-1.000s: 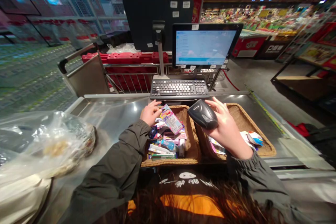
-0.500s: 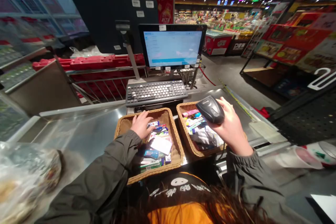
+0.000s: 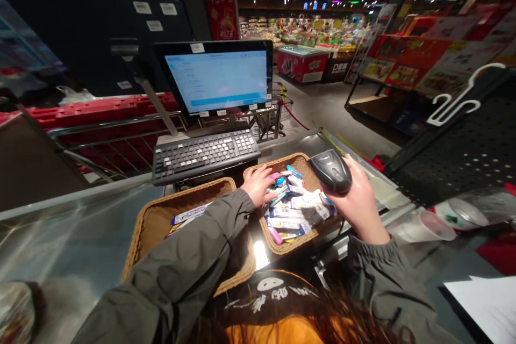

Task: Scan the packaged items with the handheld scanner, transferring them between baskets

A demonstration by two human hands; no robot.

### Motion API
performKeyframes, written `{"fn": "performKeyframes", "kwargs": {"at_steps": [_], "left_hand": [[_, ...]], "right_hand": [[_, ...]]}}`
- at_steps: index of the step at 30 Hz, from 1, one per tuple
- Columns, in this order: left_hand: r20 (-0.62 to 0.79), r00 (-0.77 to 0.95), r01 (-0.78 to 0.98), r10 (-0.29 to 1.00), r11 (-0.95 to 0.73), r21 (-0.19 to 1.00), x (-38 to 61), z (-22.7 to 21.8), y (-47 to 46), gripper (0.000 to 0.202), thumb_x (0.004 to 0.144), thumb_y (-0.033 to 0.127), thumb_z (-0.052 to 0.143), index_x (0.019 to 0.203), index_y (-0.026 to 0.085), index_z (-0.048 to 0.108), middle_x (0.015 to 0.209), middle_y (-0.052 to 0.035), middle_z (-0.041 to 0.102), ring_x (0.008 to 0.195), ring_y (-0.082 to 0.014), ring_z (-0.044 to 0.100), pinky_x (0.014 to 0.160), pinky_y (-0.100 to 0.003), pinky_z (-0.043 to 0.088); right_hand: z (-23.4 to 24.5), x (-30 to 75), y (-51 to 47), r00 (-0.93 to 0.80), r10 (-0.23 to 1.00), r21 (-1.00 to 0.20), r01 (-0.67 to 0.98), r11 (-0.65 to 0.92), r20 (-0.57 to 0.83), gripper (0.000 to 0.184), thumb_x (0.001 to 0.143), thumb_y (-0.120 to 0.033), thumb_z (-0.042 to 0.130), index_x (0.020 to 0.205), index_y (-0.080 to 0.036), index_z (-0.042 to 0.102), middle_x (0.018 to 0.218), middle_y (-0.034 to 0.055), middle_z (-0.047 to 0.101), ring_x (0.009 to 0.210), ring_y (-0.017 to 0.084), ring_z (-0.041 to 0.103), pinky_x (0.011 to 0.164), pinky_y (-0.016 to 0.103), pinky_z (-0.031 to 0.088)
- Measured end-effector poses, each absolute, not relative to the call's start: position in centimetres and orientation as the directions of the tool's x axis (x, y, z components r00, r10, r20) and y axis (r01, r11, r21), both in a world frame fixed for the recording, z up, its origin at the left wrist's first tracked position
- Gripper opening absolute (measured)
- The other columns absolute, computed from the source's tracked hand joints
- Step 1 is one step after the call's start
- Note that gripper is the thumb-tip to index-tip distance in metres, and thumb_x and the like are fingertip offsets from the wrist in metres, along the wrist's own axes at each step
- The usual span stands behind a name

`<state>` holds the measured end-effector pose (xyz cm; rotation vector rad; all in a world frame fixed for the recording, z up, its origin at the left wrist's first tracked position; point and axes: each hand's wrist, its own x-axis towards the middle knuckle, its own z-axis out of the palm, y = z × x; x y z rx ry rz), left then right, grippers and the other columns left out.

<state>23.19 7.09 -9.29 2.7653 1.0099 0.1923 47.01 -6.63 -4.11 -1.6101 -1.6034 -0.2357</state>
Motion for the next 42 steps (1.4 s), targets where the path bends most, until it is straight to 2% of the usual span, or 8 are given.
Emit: {"fn": "performKeyframes", "kwargs": {"at_steps": [5, 10, 18, 24, 29, 32, 37, 42], "left_hand": [[0.048, 0.845, 0.525, 0.533, -0.843, 0.119, 30.8, -11.1, 8.2, 0.039, 0.081, 0.045, 0.071, 0.112, 0.021, 0.071, 0.150, -0.0128, 0.048, 0.146, -0.0351, 0.031, 0.117, -0.067, 0.020], [0.004, 0.852, 0.523, 0.523, -0.852, 0.023, 35.4, -14.2, 9.3, 0.041, 0.080, 0.049, 0.069, 0.101, 0.015, 0.075, 0.151, -0.0185, 0.045, 0.147, -0.0382, 0.026, 0.117, -0.068, 0.015], [-0.052, 0.888, 0.460, 0.458, -0.886, 0.059, 37.9, -18.0, 10.3, 0.029, 0.079, 0.032, 0.065, 0.101, 0.015, 0.075, 0.149, -0.0144, 0.050, 0.148, -0.0340, 0.026, 0.119, -0.065, 0.016], [-0.058, 0.897, 0.442, 0.439, -0.895, 0.066, 36.3, -15.0, 10.9, 0.026, 0.077, 0.028, 0.065, 0.100, 0.019, 0.074, 0.143, -0.0102, 0.057, 0.147, -0.0316, 0.029, 0.119, -0.066, 0.011], [0.095, 0.877, 0.466, 0.470, -0.882, 0.064, 30.9, -9.3, 11.5, 0.012, 0.076, 0.027, 0.065, 0.082, 0.020, 0.073, 0.142, -0.0082, 0.058, 0.145, -0.0330, 0.034, 0.118, -0.068, 0.009], [0.248, 0.817, 0.522, 0.520, -0.851, 0.065, 26.6, -6.4, 11.7, 0.015, 0.078, 0.032, 0.067, 0.072, 0.019, 0.070, 0.146, -0.0098, 0.054, 0.144, -0.0368, 0.035, 0.115, -0.072, 0.012], [0.511, 0.695, 0.595, 0.506, -0.804, -0.014, 20.0, -2.3, 11.4, 0.016, 0.083, 0.035, 0.065, 0.082, 0.019, 0.070, 0.147, -0.0136, 0.052, 0.142, -0.0350, 0.039, 0.117, -0.068, 0.015], [0.626, 0.596, 0.699, 0.503, -0.709, -0.096, 15.2, 1.5, 10.2, 0.019, 0.087, 0.038, 0.062, 0.083, 0.020, 0.069, 0.152, -0.0140, 0.046, 0.144, -0.0311, 0.037, 0.119, -0.063, 0.012]], "right_hand": [[-4.3, 49.2, -6.2, 0.187, 0.757, -0.429, 0.893, 0.134, 0.626, 0.052, 0.080, -0.043, 0.064, 0.125, -0.020, 0.055, 0.132, 0.0159, 0.060, 0.140, 0.039, 0.041, 0.114, 0.065, 0.031], [-4.9, 51.1, -5.6, 0.190, 0.762, -0.436, 0.890, 0.132, 0.619, 0.051, 0.080, -0.040, 0.067, 0.126, -0.020, 0.055, 0.133, 0.0160, 0.059, 0.140, 0.038, 0.041, 0.114, 0.063, 0.032], [-5.9, 52.5, -4.1, 0.221, 0.772, -0.477, 0.871, 0.119, 0.596, 0.053, 0.079, -0.036, 0.067, 0.128, -0.020, 0.054, 0.133, 0.0167, 0.059, 0.138, 0.038, 0.043, 0.113, 0.064, 0.033], [-6.1, 52.5, -3.4, 0.228, 0.774, -0.500, 0.856, 0.130, 0.591, 0.048, 0.079, -0.034, 0.064, 0.124, -0.021, 0.056, 0.133, 0.0157, 0.059, 0.140, 0.038, 0.042, 0.113, 0.064, 0.033], [-5.8, 52.0, -3.3, 0.216, 0.767, -0.508, 0.846, 0.162, 0.604, 0.051, 0.078, -0.037, 0.067, 0.125, -0.020, 0.056, 0.132, 0.0167, 0.060, 0.138, 0.039, 0.043, 0.112, 0.065, 0.035], [-5.5, 51.1, -3.2, 0.170, 0.761, -0.481, 0.852, 0.206, 0.626, 0.050, 0.077, -0.037, 0.068, 0.122, -0.020, 0.057, 0.132, 0.0170, 0.060, 0.138, 0.040, 0.043, 0.111, 0.065, 0.035], [-3.7, 48.4, -2.8, 0.022, 0.746, -0.386, 0.866, 0.320, 0.666, 0.042, 0.081, -0.034, 0.063, 0.120, -0.020, 0.058, 0.133, 0.0155, 0.058, 0.141, 0.039, 0.040, 0.113, 0.064, 0.033], [-0.4, 44.7, -2.7, -0.142, 0.702, -0.287, 0.843, 0.455, 0.698, 0.043, 0.081, -0.033, 0.061, 0.122, -0.020, 0.058, 0.137, 0.0164, 0.054, 0.143, 0.041, 0.034, 0.114, 0.068, 0.028]]}}
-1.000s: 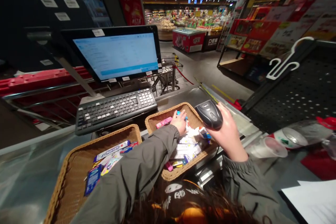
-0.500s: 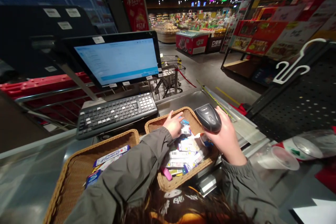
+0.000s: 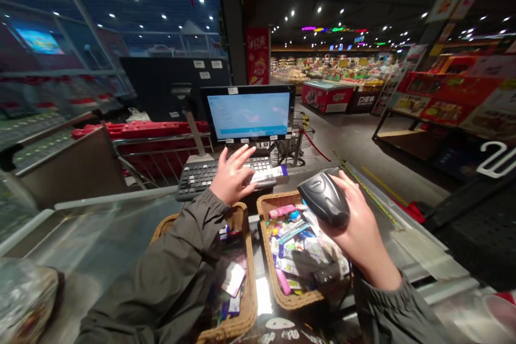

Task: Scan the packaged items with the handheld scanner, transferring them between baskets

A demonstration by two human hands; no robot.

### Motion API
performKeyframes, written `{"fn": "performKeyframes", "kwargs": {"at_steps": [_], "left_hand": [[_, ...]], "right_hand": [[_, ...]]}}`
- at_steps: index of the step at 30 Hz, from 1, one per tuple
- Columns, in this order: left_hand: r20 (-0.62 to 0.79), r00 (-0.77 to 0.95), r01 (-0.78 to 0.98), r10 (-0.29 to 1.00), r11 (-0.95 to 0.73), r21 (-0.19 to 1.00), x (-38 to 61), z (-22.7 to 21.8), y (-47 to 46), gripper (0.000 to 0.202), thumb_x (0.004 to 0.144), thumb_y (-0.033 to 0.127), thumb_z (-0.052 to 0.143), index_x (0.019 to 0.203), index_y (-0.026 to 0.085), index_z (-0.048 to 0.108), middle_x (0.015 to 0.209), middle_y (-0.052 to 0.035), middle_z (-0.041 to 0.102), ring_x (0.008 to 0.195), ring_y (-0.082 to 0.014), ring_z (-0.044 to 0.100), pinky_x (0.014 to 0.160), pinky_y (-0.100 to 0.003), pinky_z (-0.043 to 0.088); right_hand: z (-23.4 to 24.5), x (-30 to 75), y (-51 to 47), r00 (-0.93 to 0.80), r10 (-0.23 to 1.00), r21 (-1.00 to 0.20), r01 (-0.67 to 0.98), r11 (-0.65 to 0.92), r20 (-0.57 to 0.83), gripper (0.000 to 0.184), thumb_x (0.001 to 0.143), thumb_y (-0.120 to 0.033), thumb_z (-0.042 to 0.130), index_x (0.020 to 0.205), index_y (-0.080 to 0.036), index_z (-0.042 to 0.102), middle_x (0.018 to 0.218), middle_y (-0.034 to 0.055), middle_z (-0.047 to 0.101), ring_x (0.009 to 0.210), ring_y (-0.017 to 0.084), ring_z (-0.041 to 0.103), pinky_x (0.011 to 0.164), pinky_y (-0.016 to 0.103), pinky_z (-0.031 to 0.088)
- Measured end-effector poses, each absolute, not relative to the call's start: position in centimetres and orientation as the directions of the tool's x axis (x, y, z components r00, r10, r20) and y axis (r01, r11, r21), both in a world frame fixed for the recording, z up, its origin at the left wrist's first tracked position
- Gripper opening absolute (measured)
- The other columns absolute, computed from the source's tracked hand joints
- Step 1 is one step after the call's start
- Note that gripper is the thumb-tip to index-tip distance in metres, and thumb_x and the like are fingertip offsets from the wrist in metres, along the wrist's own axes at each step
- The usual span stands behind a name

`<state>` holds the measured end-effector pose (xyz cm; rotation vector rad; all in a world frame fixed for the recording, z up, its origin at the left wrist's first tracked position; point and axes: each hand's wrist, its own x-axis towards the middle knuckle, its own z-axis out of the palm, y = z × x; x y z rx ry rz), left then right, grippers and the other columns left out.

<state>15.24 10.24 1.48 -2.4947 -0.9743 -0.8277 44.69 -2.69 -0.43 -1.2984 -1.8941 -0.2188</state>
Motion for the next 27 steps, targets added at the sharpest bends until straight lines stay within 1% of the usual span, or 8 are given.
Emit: {"fn": "performKeyframes", "kwargs": {"at_steps": [4, 6, 9, 11, 17, 22, 24, 27], "left_hand": [[0.688, 0.536, 0.766, 0.490, -0.624, -0.153, 12.4, 3.4, 9.0, 0.019, 0.086, 0.038, 0.063, 0.083, 0.020, 0.069, 0.155, -0.0129, 0.040, 0.146, -0.0318, 0.034, 0.121, -0.062, 0.008], [0.711, 0.530, 0.781, 0.462, -0.592, -0.198, 11.4, 3.9, 8.4, 0.019, 0.087, 0.037, 0.063, 0.082, 0.020, 0.068, 0.156, -0.0122, 0.039, 0.146, -0.0322, 0.034, 0.121, -0.062, 0.005], [0.726, 0.539, 0.787, 0.427, -0.563, -0.253, 10.1, 4.6, 7.5, 0.019, 0.088, 0.036, 0.061, 0.080, 0.020, 0.067, 0.157, -0.0108, 0.038, 0.146, -0.0310, 0.035, 0.122, -0.061, 0.000], [0.729, 0.542, 0.788, 0.418, -0.554, -0.268, 9.3, 5.0, 7.1, 0.019, 0.089, 0.036, 0.060, 0.081, 0.021, 0.068, 0.156, -0.0103, 0.039, 0.145, -0.0302, 0.036, 0.122, -0.060, -0.002], [0.741, 0.528, 0.804, 0.415, -0.525, -0.279, 7.0, 5.7, 6.5, 0.021, 0.091, 0.037, 0.057, 0.085, 0.020, 0.069, 0.156, -0.0119, 0.038, 0.145, -0.0302, 0.037, 0.121, -0.062, -0.001], [0.734, 0.507, 0.818, 0.451, -0.520, -0.246, 5.4, 5.5, 6.6, 0.018, 0.089, 0.036, 0.061, 0.088, 0.021, 0.070, 0.158, -0.0116, 0.035, 0.146, -0.0306, 0.035, 0.121, -0.063, 0.000], [0.730, 0.504, 0.821, 0.462, -0.519, -0.238, 4.9, 5.4, 6.6, 0.017, 0.089, 0.035, 0.061, 0.089, 0.021, 0.070, 0.158, -0.0115, 0.035, 0.146, -0.0310, 0.035, 0.121, -0.064, 0.001], [0.726, 0.501, 0.824, 0.472, -0.517, -0.233, 4.3, 5.3, 6.5, 0.015, 0.089, 0.033, 0.061, 0.089, 0.021, 0.070, 0.158, -0.0116, 0.035, 0.145, -0.0314, 0.036, 0.121, -0.064, 0.002]], "right_hand": [[1.6, 41.6, -3.0, -0.190, 0.650, -0.243, 0.822, 0.515, 0.736, 0.038, 0.084, -0.038, 0.062, 0.118, -0.022, 0.061, 0.140, 0.0166, 0.052, 0.145, 0.042, 0.030, 0.114, 0.068, 0.029], [2.2, 40.1, -3.1, -0.208, 0.629, -0.215, 0.821, 0.528, 0.749, 0.036, 0.084, -0.039, 0.061, 0.116, -0.022, 0.062, 0.143, 0.0171, 0.050, 0.147, 0.043, 0.027, 0.114, 0.070, 0.026], [2.4, 38.2, -3.2, -0.264, 0.616, -0.170, 0.815, 0.555, 0.743, 0.037, 0.084, -0.037, 0.061, 0.118, -0.021, 0.061, 0.146, 0.0175, 0.046, 0.148, 0.044, 0.021, 0.113, 0.075, 0.021], [2.3, 37.1, -3.3, -0.299, 0.613, -0.148, 0.808, 0.570, 0.731, 0.038, 0.083, -0.034, 0.063, 0.118, -0.021, 0.061, 0.148, 0.0171, 0.044, 0.149, 0.044, 0.019, 0.112, 0.077, 0.020], [1.8, 34.7, -3.8, -0.345, 0.628, -0.127, 0.803, 0.582, 0.697, 0.039, 0.081, -0.028, 0.064, 0.120, -0.019, 0.060, 0.149, 0.0190, 0.043, 0.149, 0.044, 0.018, 0.110, 0.077, 0.024], [1.6, 33.5, -4.2, -0.365, 0.637, -0.125, 0.798, 0.590, 0.679, 0.044, 0.079, -0.026, 0.064, 0.123, -0.019, 0.060, 0.149, 0.0189, 0.042, 0.149, 0.044, 0.018, 0.110, 0.077, 0.024], [1.6, 33.1, -4.4, -0.371, 0.641, -0.128, 0.794, 0.594, 0.672, 0.045, 0.079, -0.025, 0.063, 0.124, -0.019, 0.060, 0.148, 0.0183, 0.044, 0.149, 0.044, 0.019, 0.110, 0.076, 0.026], [1.5, 32.5, -4.6, -0.375, 0.639, -0.136, 0.786, 0.604, 0.671, 0.041, 0.080, -0.025, 0.062, 0.121, -0.020, 0.061, 0.145, 0.0174, 0.048, 0.148, 0.042, 0.022, 0.110, 0.075, 0.027]]}}
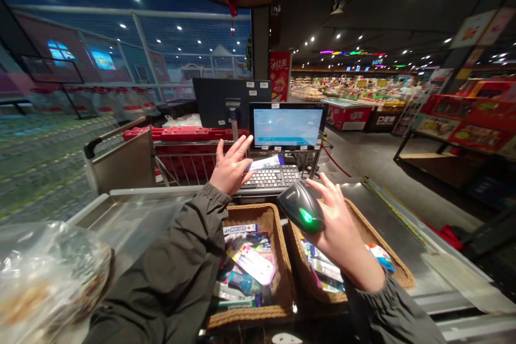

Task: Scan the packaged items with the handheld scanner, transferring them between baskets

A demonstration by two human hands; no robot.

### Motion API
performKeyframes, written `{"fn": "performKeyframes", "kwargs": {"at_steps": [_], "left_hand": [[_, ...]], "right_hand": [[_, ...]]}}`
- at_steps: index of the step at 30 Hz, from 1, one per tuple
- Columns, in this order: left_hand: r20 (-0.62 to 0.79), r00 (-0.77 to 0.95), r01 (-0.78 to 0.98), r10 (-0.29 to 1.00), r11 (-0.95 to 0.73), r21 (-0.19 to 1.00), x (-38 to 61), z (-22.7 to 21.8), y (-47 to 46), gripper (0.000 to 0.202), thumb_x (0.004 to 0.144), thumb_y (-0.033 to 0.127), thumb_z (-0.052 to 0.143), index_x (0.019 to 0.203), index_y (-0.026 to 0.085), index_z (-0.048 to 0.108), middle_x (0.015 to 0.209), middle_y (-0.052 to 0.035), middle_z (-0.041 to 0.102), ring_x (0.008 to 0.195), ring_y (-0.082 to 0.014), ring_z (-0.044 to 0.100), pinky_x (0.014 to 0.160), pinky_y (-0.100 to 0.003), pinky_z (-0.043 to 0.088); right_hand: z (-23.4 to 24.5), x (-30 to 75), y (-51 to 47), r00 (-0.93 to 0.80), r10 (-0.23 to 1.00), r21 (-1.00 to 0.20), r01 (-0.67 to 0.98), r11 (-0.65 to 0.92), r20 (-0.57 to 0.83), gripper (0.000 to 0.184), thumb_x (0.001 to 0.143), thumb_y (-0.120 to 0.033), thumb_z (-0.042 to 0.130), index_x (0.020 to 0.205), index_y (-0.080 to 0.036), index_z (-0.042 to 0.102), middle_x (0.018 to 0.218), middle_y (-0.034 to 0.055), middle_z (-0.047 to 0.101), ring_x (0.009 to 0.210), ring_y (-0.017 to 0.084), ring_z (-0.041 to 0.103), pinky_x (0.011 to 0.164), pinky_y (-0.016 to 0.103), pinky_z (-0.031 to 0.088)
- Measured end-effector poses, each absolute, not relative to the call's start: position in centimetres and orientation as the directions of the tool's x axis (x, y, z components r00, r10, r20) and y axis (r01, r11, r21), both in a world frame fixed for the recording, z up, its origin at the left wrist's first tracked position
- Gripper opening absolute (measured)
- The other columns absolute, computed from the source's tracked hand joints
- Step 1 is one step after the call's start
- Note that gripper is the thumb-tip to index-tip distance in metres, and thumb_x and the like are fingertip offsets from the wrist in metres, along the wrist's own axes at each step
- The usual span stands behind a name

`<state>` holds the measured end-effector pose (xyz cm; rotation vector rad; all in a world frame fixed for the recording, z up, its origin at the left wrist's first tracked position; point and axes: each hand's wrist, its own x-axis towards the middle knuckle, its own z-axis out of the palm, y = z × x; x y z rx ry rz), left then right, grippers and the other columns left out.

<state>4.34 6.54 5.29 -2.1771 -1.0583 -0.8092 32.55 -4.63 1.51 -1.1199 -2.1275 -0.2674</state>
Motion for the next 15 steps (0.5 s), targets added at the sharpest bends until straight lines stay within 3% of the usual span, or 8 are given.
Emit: {"fn": "performKeyframes", "kwargs": {"at_steps": [15], "left_hand": [[0.667, 0.504, 0.808, 0.548, -0.572, -0.140, 2.5, 3.3, 5.2, 0.017, 0.089, 0.034, 0.061, 0.089, 0.020, 0.071, 0.159, -0.0119, 0.033, 0.145, -0.0319, 0.036, 0.120, -0.065, 0.003]], "right_hand": [[0.8, 31.0, -5.9, -0.373, 0.693, -0.196, 0.781, 0.594, 0.617, 0.040, 0.078, -0.025, 0.062, 0.118, -0.018, 0.062, 0.142, 0.0185, 0.051, 0.147, 0.044, 0.026, 0.110, 0.077, 0.024]]}}
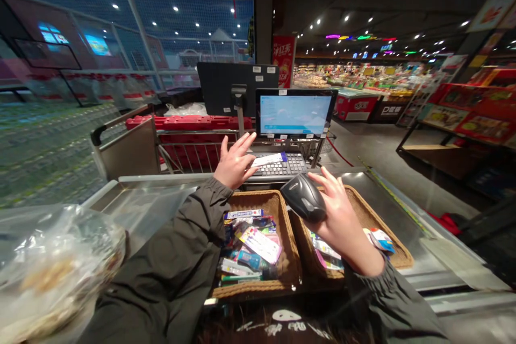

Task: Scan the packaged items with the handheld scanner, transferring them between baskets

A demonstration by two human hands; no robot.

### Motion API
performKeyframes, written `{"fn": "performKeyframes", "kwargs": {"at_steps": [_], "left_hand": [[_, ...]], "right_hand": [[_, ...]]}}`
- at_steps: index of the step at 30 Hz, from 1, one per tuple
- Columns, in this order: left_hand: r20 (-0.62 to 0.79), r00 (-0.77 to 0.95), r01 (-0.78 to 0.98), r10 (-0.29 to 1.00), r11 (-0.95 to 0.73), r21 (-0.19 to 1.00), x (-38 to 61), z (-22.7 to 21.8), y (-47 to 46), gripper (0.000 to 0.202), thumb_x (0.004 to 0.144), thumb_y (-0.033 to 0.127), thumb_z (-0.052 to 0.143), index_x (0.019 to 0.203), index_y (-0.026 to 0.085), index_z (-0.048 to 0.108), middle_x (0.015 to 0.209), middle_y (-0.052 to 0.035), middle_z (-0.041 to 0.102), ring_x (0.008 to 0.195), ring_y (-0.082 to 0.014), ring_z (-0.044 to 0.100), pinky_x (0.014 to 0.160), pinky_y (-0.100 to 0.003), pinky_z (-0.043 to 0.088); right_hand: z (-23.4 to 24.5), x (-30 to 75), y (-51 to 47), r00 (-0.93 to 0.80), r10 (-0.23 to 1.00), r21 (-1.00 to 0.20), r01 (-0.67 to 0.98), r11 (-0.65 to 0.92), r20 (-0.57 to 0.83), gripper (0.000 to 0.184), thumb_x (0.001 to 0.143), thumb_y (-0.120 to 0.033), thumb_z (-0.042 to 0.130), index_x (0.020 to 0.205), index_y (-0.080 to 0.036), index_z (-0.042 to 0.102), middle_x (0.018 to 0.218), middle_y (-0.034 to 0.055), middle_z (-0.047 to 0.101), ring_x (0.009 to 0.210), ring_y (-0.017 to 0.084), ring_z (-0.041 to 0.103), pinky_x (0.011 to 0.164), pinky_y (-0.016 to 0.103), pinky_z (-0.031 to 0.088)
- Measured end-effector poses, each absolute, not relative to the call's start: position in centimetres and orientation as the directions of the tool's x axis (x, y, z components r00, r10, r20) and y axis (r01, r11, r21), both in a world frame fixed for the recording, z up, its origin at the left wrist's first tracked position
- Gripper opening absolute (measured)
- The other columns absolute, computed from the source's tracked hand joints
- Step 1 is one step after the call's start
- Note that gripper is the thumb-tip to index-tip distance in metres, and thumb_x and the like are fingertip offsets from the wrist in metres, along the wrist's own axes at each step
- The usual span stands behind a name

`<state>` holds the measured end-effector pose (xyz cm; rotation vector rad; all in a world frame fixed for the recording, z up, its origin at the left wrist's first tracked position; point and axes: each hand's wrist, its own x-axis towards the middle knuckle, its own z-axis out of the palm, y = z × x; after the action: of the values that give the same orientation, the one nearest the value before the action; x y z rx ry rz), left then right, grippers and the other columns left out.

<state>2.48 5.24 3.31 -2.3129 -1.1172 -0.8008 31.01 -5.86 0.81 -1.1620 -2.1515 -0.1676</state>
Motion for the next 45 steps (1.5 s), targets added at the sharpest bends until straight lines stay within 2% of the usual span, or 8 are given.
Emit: {"fn": "performKeyframes", "kwargs": {"at_steps": [9, 16, 20, 26, 30, 34, 40, 45], "left_hand": [[0.491, 0.552, 0.797, 0.674, -0.600, -0.072, 1.3, -2.0, 3.8, 0.015, 0.087, 0.033, 0.065, 0.083, 0.019, 0.070, 0.157, -0.0134, 0.037, 0.143, -0.0326, 0.038, 0.118, -0.067, 0.008], [0.230, 0.599, 0.784, 0.767, -0.620, 0.023, 1.7, -7.6, 3.0, 0.017, 0.087, 0.031, 0.065, 0.078, 0.018, 0.072, 0.156, -0.0119, 0.039, 0.143, -0.0322, 0.039, 0.117, -0.069, 0.011], [0.125, 0.649, 0.752, 0.751, -0.658, 0.047, 2.0, -10.7, 3.3, 0.016, 0.087, 0.031, 0.065, 0.082, 0.019, 0.073, 0.155, -0.0117, 0.042, 0.143, -0.0312, 0.039, 0.117, -0.069, 0.010], [0.053, 0.714, 0.695, 0.698, -0.716, 0.073, 2.4, -14.5, 4.0, 0.014, 0.084, 0.032, 0.067, 0.081, 0.020, 0.074, 0.149, -0.0107, 0.050, 0.139, -0.0328, 0.044, 0.116, -0.070, 0.009], [-0.028, 0.717, 0.697, 0.697, -0.715, 0.050, 2.7, -14.4, 4.0, 0.019, 0.080, 0.028, 0.069, 0.097, 0.021, 0.074, 0.150, -0.0141, 0.048, 0.140, -0.0348, 0.042, 0.114, -0.071, 0.015], [0.033, 0.734, 0.679, 0.678, -0.734, 0.005, 3.8, -12.0, 3.9, 0.029, 0.082, 0.032, 0.070, 0.108, 0.021, 0.072, 0.151, -0.0152, 0.046, 0.143, -0.0352, 0.038, 0.115, -0.070, 0.016], [0.190, 0.776, 0.613, 0.601, -0.790, -0.005, 9.4, -8.1, 5.2, 0.026, 0.086, 0.037, 0.066, 0.105, 0.020, 0.072, 0.152, -0.0160, 0.045, 0.144, -0.0364, 0.036, 0.114, -0.070, 0.020], [0.280, 0.778, 0.588, 0.563, -0.809, -0.006, 16.7, -8.0, 7.7, 0.021, 0.083, 0.033, 0.070, 0.098, 0.019, 0.074, 0.153, -0.0165, 0.043, 0.145, -0.0386, 0.032, 0.112, -0.071, 0.022]], "right_hand": [[-0.7, 30.2, -5.8, -0.374, 0.741, -0.245, 0.779, 0.577, 0.559, 0.040, 0.076, -0.025, 0.062, 0.115, -0.019, 0.062, 0.142, 0.0181, 0.052, 0.145, 0.044, 0.028, 0.109, 0.077, 0.025], [-1.9, 29.9, -5.1, -0.377, 0.759, -0.277, 0.769, 0.576, 0.531, 0.040, 0.076, -0.027, 0.064, 0.114, -0.017, 0.064, 0.138, 0.0189, 0.055, 0.143, 0.045, 0.032, 0.110, 0.074, 0.027], [-2.2, 30.0, -5.1, -0.366, 0.794, -0.311, 0.776, 0.548, 0.486, 0.040, 0.074, -0.026, 0.065, 0.113, -0.016, 0.065, 0.140, 0.0181, 0.054, 0.144, 0.044, 0.032, 0.111, 0.073, 0.026], [-2.2, 30.3, -5.6, -0.346, 0.840, -0.369, 0.780, 0.505, 0.418, 0.054, 0.071, -0.021, 0.066, 0.124, -0.017, 0.061, 0.140, 0.0168, 0.054, 0.144, 0.041, 0.032, 0.114, 0.071, 0.023], [-3.0, 32.1, -5.7, -0.315, 0.866, -0.389, 0.796, 0.463, 0.387, 0.054, 0.071, -0.021, 0.065, 0.124, -0.018, 0.061, 0.140, 0.0156, 0.055, 0.144, 0.040, 0.032, 0.115, 0.069, 0.023], [-3.8, 35.8, -6.2, -0.215, 0.899, -0.392, 0.843, 0.368, 0.381, 0.053, 0.072, -0.024, 0.065, 0.125, -0.018, 0.061, 0.139, 0.0151, 0.056, 0.143, 0.041, 0.035, 0.115, 0.068, 0.023], [-4.4, 42.5, -7.2, 0.007, 0.910, -0.416, 0.891, 0.183, 0.415, 0.051, 0.073, -0.030, 0.064, 0.123, -0.018, 0.060, 0.135, 0.0177, 0.059, 0.141, 0.044, 0.038, 0.111, 0.075, 0.023], [-5.0, 46.0, -7.5, 0.117, 0.882, -0.444, 0.889, 0.111, 0.456, 0.045, 0.074, -0.033, 0.064, 0.117, -0.018, 0.061, 0.133, 0.0190, 0.060, 0.140, 0.045, 0.039, 0.111, 0.075, 0.024]]}}
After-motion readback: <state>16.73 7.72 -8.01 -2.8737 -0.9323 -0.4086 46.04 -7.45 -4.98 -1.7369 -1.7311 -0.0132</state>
